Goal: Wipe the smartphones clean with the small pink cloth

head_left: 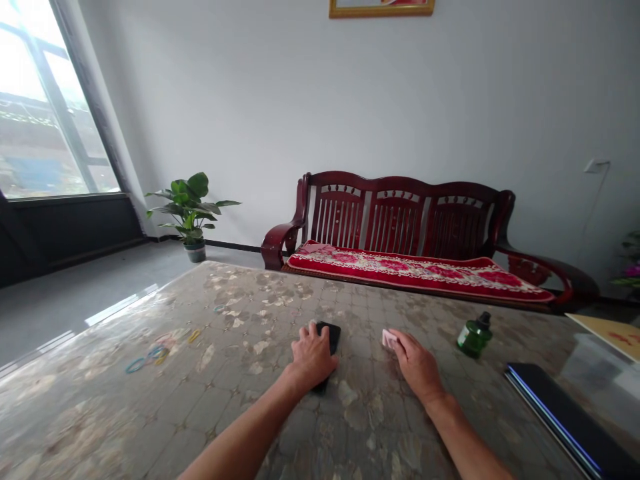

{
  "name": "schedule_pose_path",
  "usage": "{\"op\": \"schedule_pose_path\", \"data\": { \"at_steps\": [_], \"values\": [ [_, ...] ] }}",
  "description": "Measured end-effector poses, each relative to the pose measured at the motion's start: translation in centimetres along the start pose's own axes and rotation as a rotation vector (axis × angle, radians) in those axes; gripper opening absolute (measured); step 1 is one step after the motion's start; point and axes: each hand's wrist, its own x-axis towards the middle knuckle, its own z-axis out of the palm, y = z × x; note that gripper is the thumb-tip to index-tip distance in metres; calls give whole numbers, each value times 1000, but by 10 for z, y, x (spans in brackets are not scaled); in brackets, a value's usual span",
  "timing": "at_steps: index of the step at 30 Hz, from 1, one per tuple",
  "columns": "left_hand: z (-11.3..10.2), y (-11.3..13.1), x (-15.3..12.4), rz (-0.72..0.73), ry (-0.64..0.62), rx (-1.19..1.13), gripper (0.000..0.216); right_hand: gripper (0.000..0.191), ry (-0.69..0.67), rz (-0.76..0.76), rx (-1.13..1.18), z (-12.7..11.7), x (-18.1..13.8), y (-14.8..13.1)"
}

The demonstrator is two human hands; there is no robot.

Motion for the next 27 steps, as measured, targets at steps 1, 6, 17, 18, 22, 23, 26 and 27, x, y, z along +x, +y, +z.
{"op": "schedule_pose_path", "data": {
  "at_steps": [1,6,17,18,22,23,26,27],
  "values": [
    [1,8,-3,32,5,-19,54,31,-3,-1,7,-1,0,-1],
    [1,16,-22,230,-71,-183,69,31,-16,-4,43,-5,1,-4],
    [15,-27,-49,529,-195,-314,82,30,-100,78,156,-5,0,-34],
    [19,-26,-50,533,-179,-322,81,30,-116,90,172,-4,0,-39],
    [31,-28,-55,585,-161,-323,72,31,-173,101,223,1,-1,-51],
    [33,-28,-55,601,-157,-321,69,30,-171,97,226,2,-1,-52],
    [36,-31,-56,644,-139,-321,63,29,-113,34,202,1,-1,-53],
    [36,-31,-56,654,-132,-322,62,28,-93,-8,183,0,-2,-54]
  ]
}}
